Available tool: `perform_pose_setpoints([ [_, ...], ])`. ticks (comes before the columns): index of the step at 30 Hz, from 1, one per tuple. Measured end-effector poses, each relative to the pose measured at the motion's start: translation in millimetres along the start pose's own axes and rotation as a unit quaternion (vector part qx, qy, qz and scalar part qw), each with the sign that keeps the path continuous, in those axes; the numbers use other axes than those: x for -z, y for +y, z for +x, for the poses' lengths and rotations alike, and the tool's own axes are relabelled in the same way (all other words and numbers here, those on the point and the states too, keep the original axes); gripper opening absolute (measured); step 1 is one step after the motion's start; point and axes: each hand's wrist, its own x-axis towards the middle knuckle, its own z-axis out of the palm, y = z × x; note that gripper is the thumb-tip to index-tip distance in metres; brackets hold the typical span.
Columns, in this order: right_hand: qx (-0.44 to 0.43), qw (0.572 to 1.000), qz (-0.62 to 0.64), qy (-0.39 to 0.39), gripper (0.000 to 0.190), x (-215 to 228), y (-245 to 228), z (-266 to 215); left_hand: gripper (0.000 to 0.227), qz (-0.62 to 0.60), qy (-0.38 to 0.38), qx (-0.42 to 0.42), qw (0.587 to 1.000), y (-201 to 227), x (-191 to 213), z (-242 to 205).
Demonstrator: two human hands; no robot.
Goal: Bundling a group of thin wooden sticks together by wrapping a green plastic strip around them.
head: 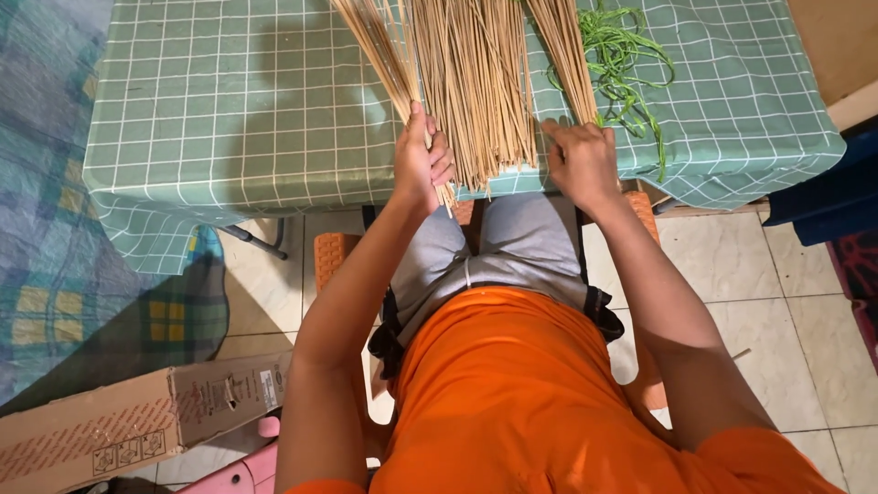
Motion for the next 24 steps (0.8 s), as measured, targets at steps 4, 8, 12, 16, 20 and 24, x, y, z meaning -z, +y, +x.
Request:
perform_pose_setpoints([
  [4, 0.008, 1.000, -0.018, 0.004, 0.037, 2.2, -4.8, 3.7, 0.043, -0.001, 0.003, 0.007, 1.000, 1.6, 0.9, 1.7],
  [8, 0.025, 0.999, -0.002, 0.048, 0.038, -0.4, -4.4, 5.0, 0.042, 0.017, 0.005, -0.008, 1.000, 3.6, 5.0, -0.1],
  [12, 0.032, 0.996, 0.025, 0.076, 0.049, -1.6, 2.1, 8.8, 0.041, 0.009, 0.001, -0.014, 1.000, 5.9, 7.2, 5.9],
  [16, 0.033, 0.996, 0.030, 0.079, 0.051, 1.4, 1.1, 10.2, 0.040, 0.007, 0.000, -0.010, 1.000, 5.2, 6.2, 6.9],
  [20, 0.041, 0.994, 0.053, 0.088, 0.057, 12.2, -11.9, 18.3, 0.038, 0.008, 0.009, -0.016, 1.000, 6.3, 6.6, 6.3],
  [24, 0.056, 0.994, 0.044, 0.084, 0.060, 10.1, -12.2, 16.8, 0.037, 0.015, 0.014, -0.019, 1.000, 7.3, 9.3, 7.0],
])
